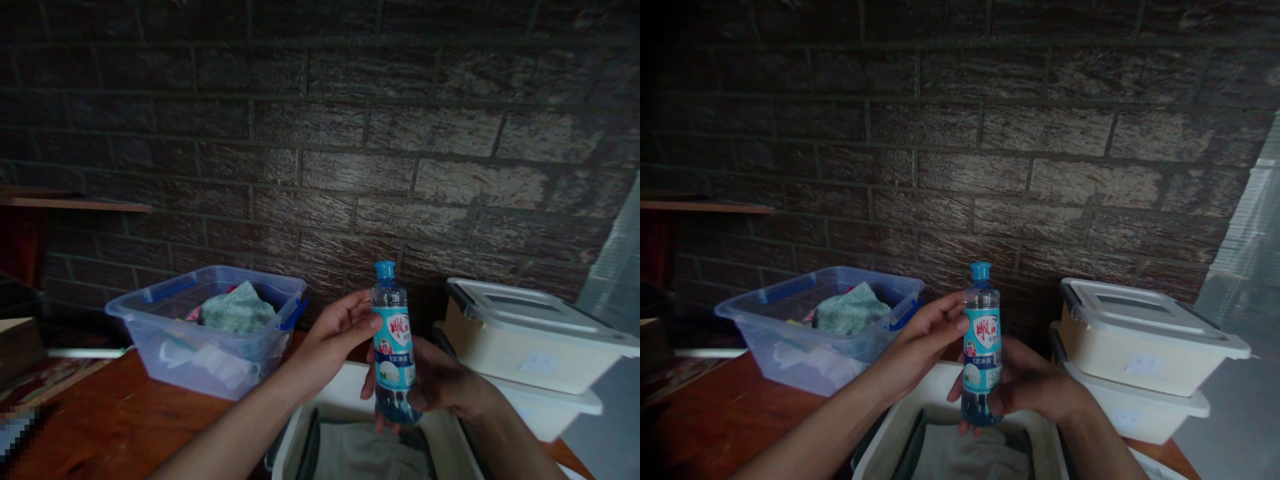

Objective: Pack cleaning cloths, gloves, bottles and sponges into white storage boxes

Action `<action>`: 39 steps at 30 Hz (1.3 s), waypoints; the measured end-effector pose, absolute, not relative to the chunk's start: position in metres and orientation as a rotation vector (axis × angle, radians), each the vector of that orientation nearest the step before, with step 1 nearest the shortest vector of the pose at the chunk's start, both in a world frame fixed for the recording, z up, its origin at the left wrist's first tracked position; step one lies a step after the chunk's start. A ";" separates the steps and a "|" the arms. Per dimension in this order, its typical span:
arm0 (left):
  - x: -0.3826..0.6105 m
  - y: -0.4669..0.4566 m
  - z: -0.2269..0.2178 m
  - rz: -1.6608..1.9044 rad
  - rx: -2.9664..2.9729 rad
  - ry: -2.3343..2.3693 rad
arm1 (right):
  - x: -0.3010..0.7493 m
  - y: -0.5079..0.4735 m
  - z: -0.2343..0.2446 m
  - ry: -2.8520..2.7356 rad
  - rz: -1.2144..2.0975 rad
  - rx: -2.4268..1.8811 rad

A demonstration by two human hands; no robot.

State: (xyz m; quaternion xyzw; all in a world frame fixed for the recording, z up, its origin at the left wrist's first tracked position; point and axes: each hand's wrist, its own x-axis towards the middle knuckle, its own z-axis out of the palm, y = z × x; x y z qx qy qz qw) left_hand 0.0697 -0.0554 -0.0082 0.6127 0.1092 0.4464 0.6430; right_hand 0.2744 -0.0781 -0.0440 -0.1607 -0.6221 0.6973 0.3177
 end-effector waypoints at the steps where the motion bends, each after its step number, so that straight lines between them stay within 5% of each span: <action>1: 0.070 -0.055 -0.008 1.049 1.388 0.265 | 0.273 -0.080 -0.042 -1.644 1.812 -0.451; 24: 0.071 -0.058 -0.007 1.158 1.222 0.388 | 0.260 -0.080 -0.036 -1.781 1.454 -0.720; 39: 0.070 -0.063 -0.003 1.110 1.120 0.209 | 0.262 -0.079 -0.040 -1.712 1.617 -0.637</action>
